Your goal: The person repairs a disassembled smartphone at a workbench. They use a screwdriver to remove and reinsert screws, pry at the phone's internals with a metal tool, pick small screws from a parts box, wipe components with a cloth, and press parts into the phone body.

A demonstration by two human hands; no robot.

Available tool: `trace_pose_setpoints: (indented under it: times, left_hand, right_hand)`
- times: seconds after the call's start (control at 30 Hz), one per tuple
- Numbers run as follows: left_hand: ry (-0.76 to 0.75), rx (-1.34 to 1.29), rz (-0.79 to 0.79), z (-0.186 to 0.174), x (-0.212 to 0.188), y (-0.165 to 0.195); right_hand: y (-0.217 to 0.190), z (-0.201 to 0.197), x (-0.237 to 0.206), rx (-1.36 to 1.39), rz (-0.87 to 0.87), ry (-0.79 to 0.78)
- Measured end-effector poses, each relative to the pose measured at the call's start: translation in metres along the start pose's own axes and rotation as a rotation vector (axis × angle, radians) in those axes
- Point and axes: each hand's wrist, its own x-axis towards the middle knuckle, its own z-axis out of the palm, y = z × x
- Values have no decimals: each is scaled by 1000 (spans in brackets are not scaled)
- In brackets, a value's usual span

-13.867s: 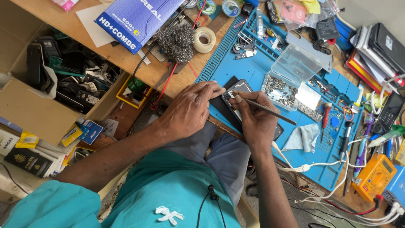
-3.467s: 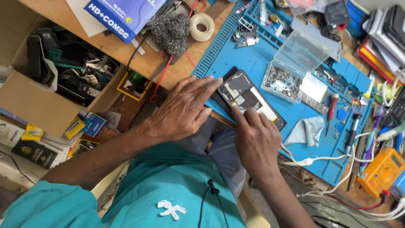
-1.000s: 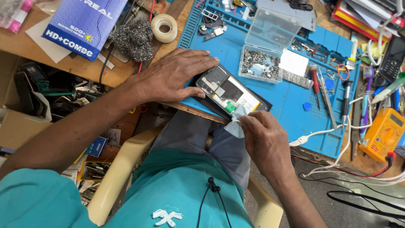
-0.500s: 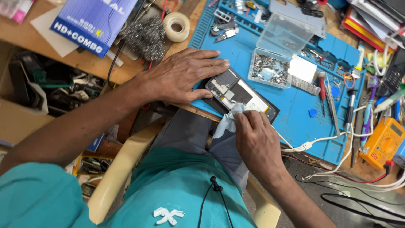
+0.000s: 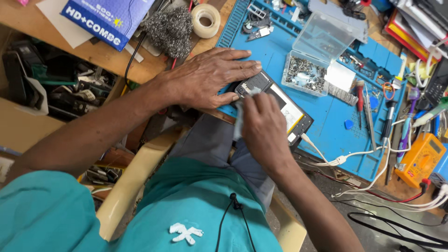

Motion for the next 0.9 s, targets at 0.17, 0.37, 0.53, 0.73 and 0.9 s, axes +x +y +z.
trace_pose_setpoints:
  times: [0.17, 0.37, 0.53, 0.73, 0.9]
  left_hand:
    - [-59, 0, -2, -2, -1, 2]
    - [-23, 100, 111, -14, 15, 10]
    - [-163, 69, 247, -13, 65, 41]
    - [-337, 42, 158, -17, 91, 63]
    - [-364, 90, 162, -22, 97, 70]
  right_hand:
    - [10, -8, -32, -8, 77, -26]
    - [42, -83, -107, 398, 559, 55]
    - [48, -57, -167, 1200, 687, 589]
    - [49, -3, -246, 1320, 919, 839]
    - [40, -10, -241, 1283, 858, 778]
